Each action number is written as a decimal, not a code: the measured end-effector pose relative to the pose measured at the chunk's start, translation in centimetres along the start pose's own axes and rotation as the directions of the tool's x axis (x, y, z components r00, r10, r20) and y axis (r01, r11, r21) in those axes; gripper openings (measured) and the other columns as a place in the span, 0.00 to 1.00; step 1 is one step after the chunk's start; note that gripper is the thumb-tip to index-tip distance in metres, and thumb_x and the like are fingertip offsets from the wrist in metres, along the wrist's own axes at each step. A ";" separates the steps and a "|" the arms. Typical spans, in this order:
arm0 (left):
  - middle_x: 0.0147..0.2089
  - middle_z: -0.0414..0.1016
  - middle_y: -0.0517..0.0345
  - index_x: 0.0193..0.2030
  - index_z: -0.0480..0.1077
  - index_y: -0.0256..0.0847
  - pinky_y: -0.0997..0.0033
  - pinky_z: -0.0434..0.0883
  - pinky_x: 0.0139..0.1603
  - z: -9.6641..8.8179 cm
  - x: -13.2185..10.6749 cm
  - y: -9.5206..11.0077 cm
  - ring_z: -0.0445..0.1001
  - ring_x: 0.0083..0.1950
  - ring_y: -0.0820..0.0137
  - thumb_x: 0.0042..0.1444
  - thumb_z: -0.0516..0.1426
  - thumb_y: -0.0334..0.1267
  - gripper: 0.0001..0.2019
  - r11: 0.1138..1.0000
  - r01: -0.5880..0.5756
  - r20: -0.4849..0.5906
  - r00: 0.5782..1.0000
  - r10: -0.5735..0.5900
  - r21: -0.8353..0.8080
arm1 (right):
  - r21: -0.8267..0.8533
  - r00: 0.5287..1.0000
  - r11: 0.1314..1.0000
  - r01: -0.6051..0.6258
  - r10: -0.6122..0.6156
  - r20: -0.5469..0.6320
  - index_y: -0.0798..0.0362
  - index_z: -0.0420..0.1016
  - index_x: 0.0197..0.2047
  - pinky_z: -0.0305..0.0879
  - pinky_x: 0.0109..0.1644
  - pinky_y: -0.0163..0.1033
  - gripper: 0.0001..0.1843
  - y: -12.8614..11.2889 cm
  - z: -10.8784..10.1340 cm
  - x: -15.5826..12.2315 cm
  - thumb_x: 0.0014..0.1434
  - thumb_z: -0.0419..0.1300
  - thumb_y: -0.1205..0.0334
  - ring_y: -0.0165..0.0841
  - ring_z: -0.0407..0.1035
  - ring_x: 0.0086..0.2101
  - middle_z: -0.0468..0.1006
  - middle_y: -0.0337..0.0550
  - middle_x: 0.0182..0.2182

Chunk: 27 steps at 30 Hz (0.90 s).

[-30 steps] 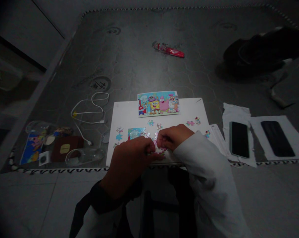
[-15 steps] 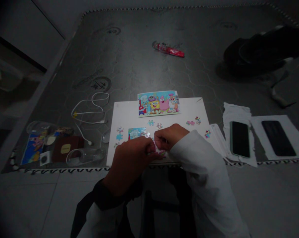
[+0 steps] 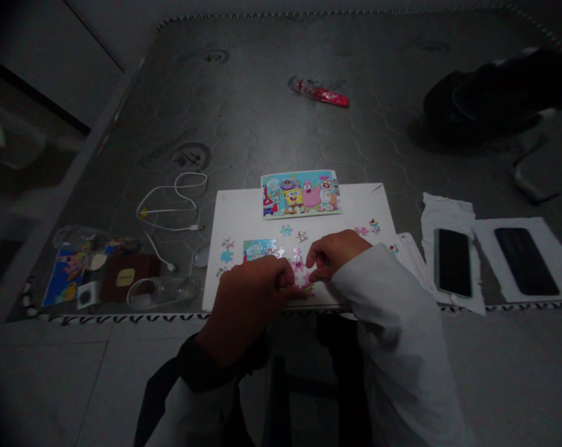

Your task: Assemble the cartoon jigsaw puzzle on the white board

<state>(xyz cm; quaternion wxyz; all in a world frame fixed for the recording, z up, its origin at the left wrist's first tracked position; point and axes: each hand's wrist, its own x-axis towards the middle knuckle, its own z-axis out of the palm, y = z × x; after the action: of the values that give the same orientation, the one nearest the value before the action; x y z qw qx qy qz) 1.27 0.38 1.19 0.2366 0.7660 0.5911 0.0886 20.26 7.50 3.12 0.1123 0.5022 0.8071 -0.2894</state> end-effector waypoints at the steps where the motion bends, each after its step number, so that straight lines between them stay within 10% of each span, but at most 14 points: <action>1: 0.32 0.76 0.63 0.32 0.72 0.44 0.67 0.45 0.29 0.0 0.0 0.0 0.69 0.32 0.70 0.51 0.66 0.56 0.17 1.000 0.000 0.002 1.000 0.000 0.000 | -0.018 1.000 1.000 -0.007 0.007 0.004 0.44 0.83 0.34 0.60 0.31 0.31 0.06 0.0 0.2 0.2 0.49 0.68 0.61 0.26 0.72 0.27 0.80 0.30 0.26; 27: 0.33 0.77 0.63 0.34 0.72 0.46 0.68 0.53 0.29 -1.0 -0.2 0.4 0.70 0.32 0.70 0.57 0.63 0.52 0.12 0.998 0.064 -0.064 0.996 -0.063 0.015 | -0.090 1.000 0.996 -0.020 0.019 -0.004 0.43 0.85 0.33 0.61 0.32 0.34 0.06 0.1 0.2 0.2 0.51 0.67 0.63 0.29 0.72 0.28 0.82 0.35 0.29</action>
<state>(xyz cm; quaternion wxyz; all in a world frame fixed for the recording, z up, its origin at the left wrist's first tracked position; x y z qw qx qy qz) 1.13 0.38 2.29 0.2142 0.7457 0.6229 0.1002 20.25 7.61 2.82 0.1363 0.5051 0.8145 -0.2509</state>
